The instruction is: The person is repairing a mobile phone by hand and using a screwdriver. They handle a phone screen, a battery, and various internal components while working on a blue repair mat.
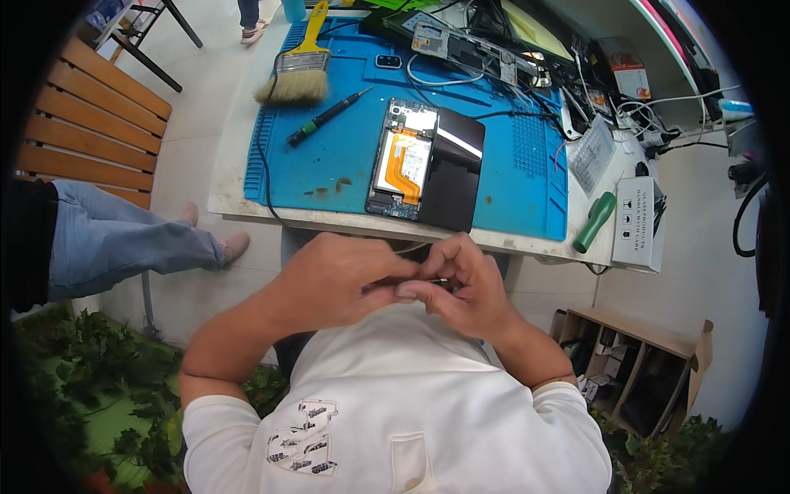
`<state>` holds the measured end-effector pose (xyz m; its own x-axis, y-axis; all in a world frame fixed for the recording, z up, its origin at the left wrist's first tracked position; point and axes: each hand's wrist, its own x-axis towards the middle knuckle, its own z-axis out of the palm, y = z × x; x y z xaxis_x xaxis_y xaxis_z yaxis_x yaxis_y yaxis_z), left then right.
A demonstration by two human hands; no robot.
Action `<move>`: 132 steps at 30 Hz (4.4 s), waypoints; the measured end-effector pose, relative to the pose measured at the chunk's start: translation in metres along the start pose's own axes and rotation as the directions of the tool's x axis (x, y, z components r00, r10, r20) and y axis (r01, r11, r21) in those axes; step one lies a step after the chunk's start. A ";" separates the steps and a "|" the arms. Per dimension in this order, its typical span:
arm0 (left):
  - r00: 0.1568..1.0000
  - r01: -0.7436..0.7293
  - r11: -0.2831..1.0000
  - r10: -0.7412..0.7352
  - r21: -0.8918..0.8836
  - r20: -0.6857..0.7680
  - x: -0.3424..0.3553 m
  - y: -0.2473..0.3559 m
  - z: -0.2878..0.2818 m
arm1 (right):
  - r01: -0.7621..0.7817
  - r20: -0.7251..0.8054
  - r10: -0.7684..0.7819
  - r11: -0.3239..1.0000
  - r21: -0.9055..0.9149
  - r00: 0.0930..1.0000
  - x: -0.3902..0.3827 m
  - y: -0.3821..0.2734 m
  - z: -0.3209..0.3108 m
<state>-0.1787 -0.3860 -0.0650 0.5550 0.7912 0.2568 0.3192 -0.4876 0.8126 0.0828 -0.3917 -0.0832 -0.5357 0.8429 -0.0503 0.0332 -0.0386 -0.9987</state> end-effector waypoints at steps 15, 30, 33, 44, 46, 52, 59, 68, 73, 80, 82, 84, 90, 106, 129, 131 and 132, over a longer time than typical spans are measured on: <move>0.895 0.176 0.937 -0.025 0.301 -0.445 -0.011 -0.012 0.030 | 0.284 -0.180 -0.403 0.840 -0.463 0.897 0.049 -0.032 -0.033; 0.838 0.236 0.946 -0.082 0.222 -0.540 -0.006 -0.023 0.054 | 0.241 0.249 0.037 0.151 -0.959 0.968 0.163 -0.072 -0.061; 0.833 0.228 0.949 -0.074 0.218 -0.549 -0.005 -0.024 0.056 | 0.245 0.252 0.041 0.125 -0.961 0.967 0.166 -0.065 -0.062; 0.831 0.241 0.923 -0.036 0.300 -0.555 -0.002 -0.021 0.056 | 0.309 0.306 -0.054 0.081 -0.947 0.951 0.173 -0.049 -0.069; 0.826 0.250 0.920 -0.041 0.300 -0.562 0.000 -0.021 0.059 | 0.306 0.304 -0.034 0.077 -0.949 0.952 0.174 -0.050 -0.068; 0.805 0.318 0.910 -0.111 0.266 -0.583 0.004 -0.016 0.065 | 0.271 0.277 0.038 0.126 -0.954 0.960 0.174 -0.063 -0.061; 0.799 0.326 0.913 -0.128 0.244 -0.587 0.008 -0.014 0.065 | 0.264 0.271 0.028 0.147 -0.953 0.962 0.173 -0.061 -0.061; 0.790 0.346 0.899 -0.124 0.269 -0.600 0.014 0.000 0.013 | 0.279 0.217 -0.235 0.271 -0.921 0.947 0.162 -0.058 -0.084; 0.733 0.393 0.902 -0.191 0.177 -0.652 0.022 -0.017 -0.026 | 0.246 0.031 -0.562 0.312 -0.918 0.826 0.117 -0.079 -0.102; 0.780 0.443 0.891 -0.331 0.094 -0.532 0.052 -0.044 -0.036 | 0.164 -0.284 -0.571 0.608 -0.777 0.770 0.072 -0.022 -0.103; 0.777 0.432 0.898 -0.325 0.082 -0.539 0.058 -0.051 -0.032 | 0.139 -0.353 -0.569 0.646 -0.751 0.742 0.069 -0.001 -0.102; 0.772 0.428 0.901 -0.320 0.077 -0.550 0.059 -0.056 -0.027 | 0.119 -0.402 -0.557 0.679 -0.725 0.726 0.068 0.010 -0.098; 0.759 0.407 0.913 -0.321 0.027 -0.566 0.056 -0.056 -0.026 | 0.110 -0.430 -0.551 0.696 -0.709 0.715 0.076 0.013 -0.098; 0.765 0.414 0.910 -0.334 0.023 -0.551 0.057 -0.058 -0.026 | 0.023 -0.521 -0.421 0.794 -0.608 0.742 0.075 0.008 -0.097; 0.796 0.374 0.924 -0.277 0.079 -0.538 0.056 -0.062 -0.022 | 0.136 -0.421 -0.491 0.758 -0.638 0.763 0.077 0.032 -0.113; 0.797 0.366 0.927 -0.267 0.083 -0.541 0.055 -0.063 -0.021 | 0.176 -0.414 -0.505 0.768 -0.615 0.757 0.078 0.032 -0.114; 0.797 0.366 0.927 -0.266 0.083 -0.543 0.055 -0.063 -0.021 | 0.158 -0.419 -0.488 0.775 -0.612 0.766 0.077 0.031 -0.115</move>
<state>-0.1841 -0.3038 -0.0910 -0.0595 0.9603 0.2725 0.5629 -0.1931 0.8036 0.1390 -0.2662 -0.1176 -0.0729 0.8893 0.4514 0.4574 0.4320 -0.7773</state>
